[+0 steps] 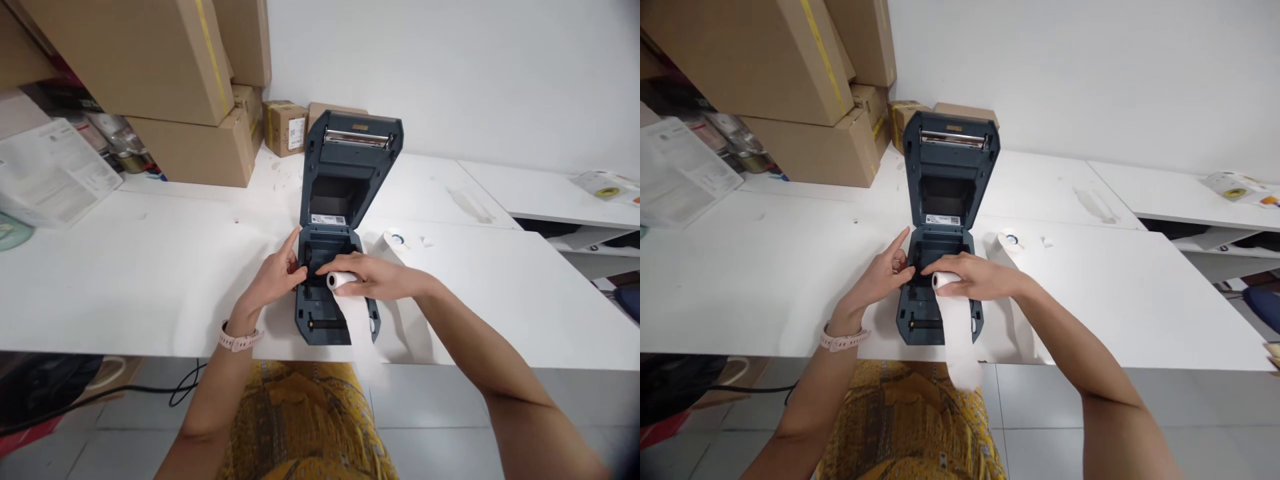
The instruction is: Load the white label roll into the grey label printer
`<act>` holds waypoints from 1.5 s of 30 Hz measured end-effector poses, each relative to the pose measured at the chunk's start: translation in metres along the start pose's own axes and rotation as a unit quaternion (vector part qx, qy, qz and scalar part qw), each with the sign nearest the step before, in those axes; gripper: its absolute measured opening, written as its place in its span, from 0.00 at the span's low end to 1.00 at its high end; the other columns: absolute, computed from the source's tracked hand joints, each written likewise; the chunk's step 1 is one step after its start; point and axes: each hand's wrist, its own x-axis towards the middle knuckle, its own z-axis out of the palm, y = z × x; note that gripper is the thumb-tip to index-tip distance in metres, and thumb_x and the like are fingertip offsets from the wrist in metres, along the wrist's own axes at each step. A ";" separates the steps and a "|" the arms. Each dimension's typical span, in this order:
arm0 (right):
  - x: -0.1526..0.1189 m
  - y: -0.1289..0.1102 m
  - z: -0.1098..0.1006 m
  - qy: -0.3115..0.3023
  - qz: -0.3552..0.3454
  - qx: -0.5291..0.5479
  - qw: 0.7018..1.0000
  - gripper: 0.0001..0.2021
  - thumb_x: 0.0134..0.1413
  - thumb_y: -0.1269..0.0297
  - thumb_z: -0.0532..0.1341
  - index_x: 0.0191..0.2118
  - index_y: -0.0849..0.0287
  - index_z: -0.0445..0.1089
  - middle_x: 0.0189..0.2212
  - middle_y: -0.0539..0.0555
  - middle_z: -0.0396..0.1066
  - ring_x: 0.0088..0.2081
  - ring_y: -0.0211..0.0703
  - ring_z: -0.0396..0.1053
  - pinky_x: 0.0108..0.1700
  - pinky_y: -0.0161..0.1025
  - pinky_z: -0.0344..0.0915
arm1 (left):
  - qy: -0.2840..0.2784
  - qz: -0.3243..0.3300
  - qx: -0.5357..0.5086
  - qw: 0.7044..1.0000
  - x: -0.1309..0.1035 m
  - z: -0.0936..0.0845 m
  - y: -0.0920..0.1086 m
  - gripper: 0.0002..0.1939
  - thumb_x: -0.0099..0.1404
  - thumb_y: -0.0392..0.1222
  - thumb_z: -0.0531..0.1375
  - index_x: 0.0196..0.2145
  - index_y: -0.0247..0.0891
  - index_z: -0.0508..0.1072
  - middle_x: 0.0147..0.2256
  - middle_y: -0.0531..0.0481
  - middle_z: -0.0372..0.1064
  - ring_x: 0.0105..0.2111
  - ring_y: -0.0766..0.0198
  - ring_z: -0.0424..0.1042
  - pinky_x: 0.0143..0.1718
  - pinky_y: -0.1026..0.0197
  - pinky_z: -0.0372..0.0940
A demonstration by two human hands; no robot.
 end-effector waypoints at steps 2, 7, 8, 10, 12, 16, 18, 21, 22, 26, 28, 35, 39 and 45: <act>-0.021 0.004 -0.015 0.034 -0.024 0.080 0.996 0.22 0.64 0.50 0.65 0.59 0.52 0.73 0.54 0.57 0.79 0.52 0.49 0.77 0.53 0.48 0.74 | 0.001 -0.003 -0.011 1.000 0.000 0.001 -0.001 0.47 0.66 0.44 0.60 0.77 0.43 0.43 0.31 0.58 0.62 0.26 0.68 0.61 0.28 0.65 0.60; -0.117 0.062 -0.034 0.363 -0.072 0.209 0.905 0.22 0.37 0.39 0.77 0.31 0.44 0.71 0.23 0.45 0.75 0.25 0.48 0.74 0.51 0.63 0.76 | -0.001 -0.011 -0.014 1.000 -0.001 0.001 0.003 0.46 0.67 0.44 0.60 0.77 0.43 0.45 0.31 0.58 0.60 0.27 0.68 0.61 0.30 0.64 0.60; -0.136 0.076 -0.033 0.432 -0.041 0.217 0.874 0.25 0.32 0.38 0.78 0.28 0.44 0.68 0.22 0.44 0.73 0.24 0.49 0.73 0.53 0.66 0.75 | -0.002 -0.014 -0.013 1.000 -0.002 0.000 0.004 0.45 0.67 0.44 0.60 0.77 0.43 0.46 0.31 0.58 0.59 0.27 0.68 0.61 0.30 0.64 0.60; -0.164 0.102 -0.027 0.500 0.024 0.220 0.837 0.27 0.26 0.40 0.80 0.28 0.44 0.66 0.24 0.44 0.75 0.28 0.52 0.76 0.57 0.67 0.73 | -0.003 -0.020 -0.014 1.000 -0.002 0.000 0.005 0.45 0.67 0.45 0.60 0.77 0.43 0.47 0.30 0.59 0.58 0.27 0.68 0.60 0.30 0.65 0.59; -0.175 0.123 -0.018 0.519 0.086 0.221 0.821 0.26 0.29 0.44 0.80 0.32 0.43 0.68 0.30 0.46 0.79 0.37 0.57 0.80 0.57 0.66 0.72 | -0.002 -0.018 -0.023 1.000 -0.001 0.000 0.007 0.45 0.67 0.45 0.60 0.76 0.42 0.48 0.30 0.59 0.58 0.27 0.68 0.60 0.30 0.65 0.60; -0.160 0.156 0.003 0.518 0.162 0.228 0.808 0.25 0.38 0.46 0.77 0.39 0.45 0.66 0.39 0.53 0.83 0.48 0.59 0.81 0.52 0.60 0.75 | 0.000 -0.024 -0.053 0.998 0.000 0.001 0.008 0.46 0.65 0.45 0.62 0.76 0.38 0.51 0.29 0.59 0.57 0.25 0.69 0.60 0.28 0.66 0.60; -0.149 0.170 0.010 0.513 0.182 0.234 0.805 0.26 0.38 0.46 0.76 0.39 0.47 0.64 0.42 0.56 0.84 0.49 0.58 0.81 0.53 0.58 0.75 | -0.002 -0.033 -0.062 0.998 0.001 0.001 0.009 0.46 0.64 0.46 0.63 0.75 0.37 0.51 0.29 0.60 0.56 0.25 0.69 0.59 0.26 0.67 0.60; -0.142 0.181 0.014 0.500 0.204 0.240 0.806 0.27 0.39 0.47 0.76 0.40 0.48 0.64 0.48 0.59 0.83 0.51 0.58 0.80 0.54 0.58 0.75 | -0.001 -0.035 -0.065 0.997 0.002 0.001 0.011 0.47 0.64 0.47 0.64 0.75 0.37 0.52 0.27 0.60 0.54 0.25 0.69 0.58 0.26 0.67 0.60; -0.142 0.182 0.013 0.498 0.208 0.239 0.807 0.27 0.40 0.47 0.76 0.41 0.48 0.64 0.51 0.60 0.82 0.54 0.58 0.79 0.56 0.59 0.74 | 0.002 -0.035 -0.063 0.997 0.002 0.001 0.011 0.46 0.64 0.47 0.64 0.75 0.37 0.52 0.27 0.60 0.53 0.25 0.69 0.58 0.26 0.67 0.60; -0.149 0.163 0.003 0.521 0.191 0.217 0.803 0.30 0.48 0.42 0.70 0.54 0.46 0.63 0.66 0.61 0.69 0.69 0.56 0.65 0.69 0.61 0.62 | 0.001 -0.029 -0.061 0.998 0.004 0.001 0.010 0.44 0.65 0.46 0.64 0.74 0.38 0.55 0.27 0.59 0.56 0.26 0.67 0.59 0.27 0.67 0.61; -0.149 0.145 -0.007 0.517 0.178 0.187 0.816 0.32 0.51 0.43 0.70 0.58 0.45 0.63 0.69 0.59 0.66 0.73 0.54 0.58 0.73 0.60 0.56 | -0.002 -0.021 -0.069 0.997 0.005 0.002 0.009 0.44 0.65 0.46 0.65 0.74 0.38 0.56 0.27 0.58 0.58 0.26 0.67 0.60 0.27 0.66 0.61; -0.100 0.111 -0.042 0.271 0.246 -0.020 0.931 0.31 0.45 0.54 0.73 0.57 0.48 0.70 0.63 0.55 0.72 0.67 0.60 0.66 0.76 0.67 0.28 | -0.004 -0.037 -0.095 0.995 0.006 0.002 0.007 0.46 0.63 0.45 0.66 0.75 0.38 0.54 0.30 0.56 0.63 0.28 0.67 0.64 0.28 0.66 0.62; -0.077 0.120 -0.042 0.281 0.246 -0.021 0.927 0.28 0.36 0.57 0.73 0.49 0.52 0.72 0.50 0.53 0.77 0.58 0.61 0.72 0.74 0.70 0.42 | -0.015 -0.046 -0.123 0.991 0.005 0.003 0.004 0.47 0.64 0.46 0.66 0.75 0.40 0.53 0.31 0.56 0.63 0.28 0.66 0.63 0.28 0.65 0.63; -0.092 0.113 -0.041 0.367 0.198 0.023 0.909 0.28 0.49 0.46 0.66 0.55 0.51 0.66 0.51 0.60 0.73 0.52 0.61 0.74 0.52 0.59 0.72 | -0.004 -0.039 -0.148 0.988 0.005 0.004 0.004 0.47 0.61 0.44 0.67 0.74 0.40 0.56 0.27 0.58 0.57 0.25 0.67 0.59 0.25 0.65 0.61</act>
